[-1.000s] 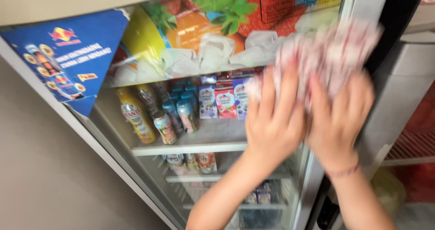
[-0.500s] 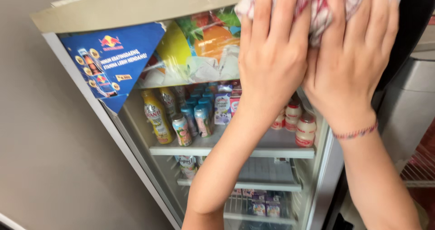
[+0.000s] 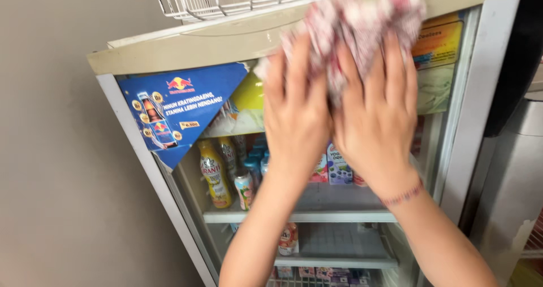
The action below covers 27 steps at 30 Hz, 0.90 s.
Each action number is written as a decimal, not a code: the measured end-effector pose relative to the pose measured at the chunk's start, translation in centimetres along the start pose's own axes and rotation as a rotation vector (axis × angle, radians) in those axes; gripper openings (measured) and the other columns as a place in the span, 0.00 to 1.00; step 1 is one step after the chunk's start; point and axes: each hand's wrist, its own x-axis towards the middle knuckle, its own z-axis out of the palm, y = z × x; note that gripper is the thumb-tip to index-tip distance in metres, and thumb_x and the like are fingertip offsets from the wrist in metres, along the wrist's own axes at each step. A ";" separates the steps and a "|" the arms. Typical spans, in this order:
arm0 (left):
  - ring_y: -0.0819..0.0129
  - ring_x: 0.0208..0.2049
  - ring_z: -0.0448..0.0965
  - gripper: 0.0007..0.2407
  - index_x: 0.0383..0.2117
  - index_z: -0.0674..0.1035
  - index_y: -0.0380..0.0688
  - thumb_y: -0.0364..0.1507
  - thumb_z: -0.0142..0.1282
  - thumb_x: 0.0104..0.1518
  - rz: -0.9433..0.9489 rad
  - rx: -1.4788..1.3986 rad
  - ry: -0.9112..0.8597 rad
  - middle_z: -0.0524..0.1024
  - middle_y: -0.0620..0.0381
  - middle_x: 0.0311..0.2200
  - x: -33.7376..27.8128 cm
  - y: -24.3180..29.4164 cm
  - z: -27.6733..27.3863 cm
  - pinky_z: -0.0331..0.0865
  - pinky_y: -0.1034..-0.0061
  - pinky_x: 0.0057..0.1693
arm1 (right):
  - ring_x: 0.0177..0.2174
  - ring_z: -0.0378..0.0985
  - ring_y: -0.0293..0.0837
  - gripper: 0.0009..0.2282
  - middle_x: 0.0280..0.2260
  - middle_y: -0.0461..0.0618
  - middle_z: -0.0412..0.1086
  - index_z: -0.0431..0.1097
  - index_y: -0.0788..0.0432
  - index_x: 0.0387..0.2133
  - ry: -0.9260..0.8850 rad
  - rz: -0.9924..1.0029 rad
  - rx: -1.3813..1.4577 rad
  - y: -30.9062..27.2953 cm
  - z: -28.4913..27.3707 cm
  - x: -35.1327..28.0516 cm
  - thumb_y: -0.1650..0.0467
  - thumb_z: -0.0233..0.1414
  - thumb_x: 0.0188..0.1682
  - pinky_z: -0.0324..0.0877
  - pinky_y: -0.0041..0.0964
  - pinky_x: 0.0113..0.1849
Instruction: The person wipes the exterior and edges of a glass-door refrigerator using a spray bottle and two different cloths, then carries a box of grocery items across the store.
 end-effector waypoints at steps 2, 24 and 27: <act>0.42 0.65 0.64 0.14 0.51 0.78 0.32 0.20 0.56 0.59 -0.043 -0.048 0.020 0.62 0.45 0.67 1.7 -1.9 -0.2 0.64 0.56 0.69 | 0.68 0.56 0.69 0.23 0.62 0.72 0.59 0.59 0.62 0.68 0.014 0.013 -0.023 -1.0 0.8 2.4 0.68 0.51 0.61 0.51 0.65 0.67; 0.35 0.63 0.66 0.17 0.47 0.78 0.30 0.15 0.56 0.47 -0.226 -0.104 -0.036 0.67 0.41 0.62 -9.3 -13.7 -10.0 0.63 0.50 0.69 | 0.63 0.59 0.65 0.25 0.59 0.69 0.62 0.64 0.58 0.63 -0.087 0.033 0.034 -20.0 4.2 0.6 0.66 0.52 0.50 0.52 0.64 0.62; 0.36 0.61 0.67 0.17 0.46 0.79 0.33 0.16 0.56 0.46 -0.292 -0.098 -0.050 0.68 0.41 0.61 -15.1 -14.0 -11.9 0.64 0.50 0.66 | 0.61 0.62 0.65 0.24 0.54 0.68 0.64 0.67 0.55 0.61 -0.184 0.000 0.006 -24.1 4.1 -3.6 0.65 0.52 0.49 0.53 0.64 0.61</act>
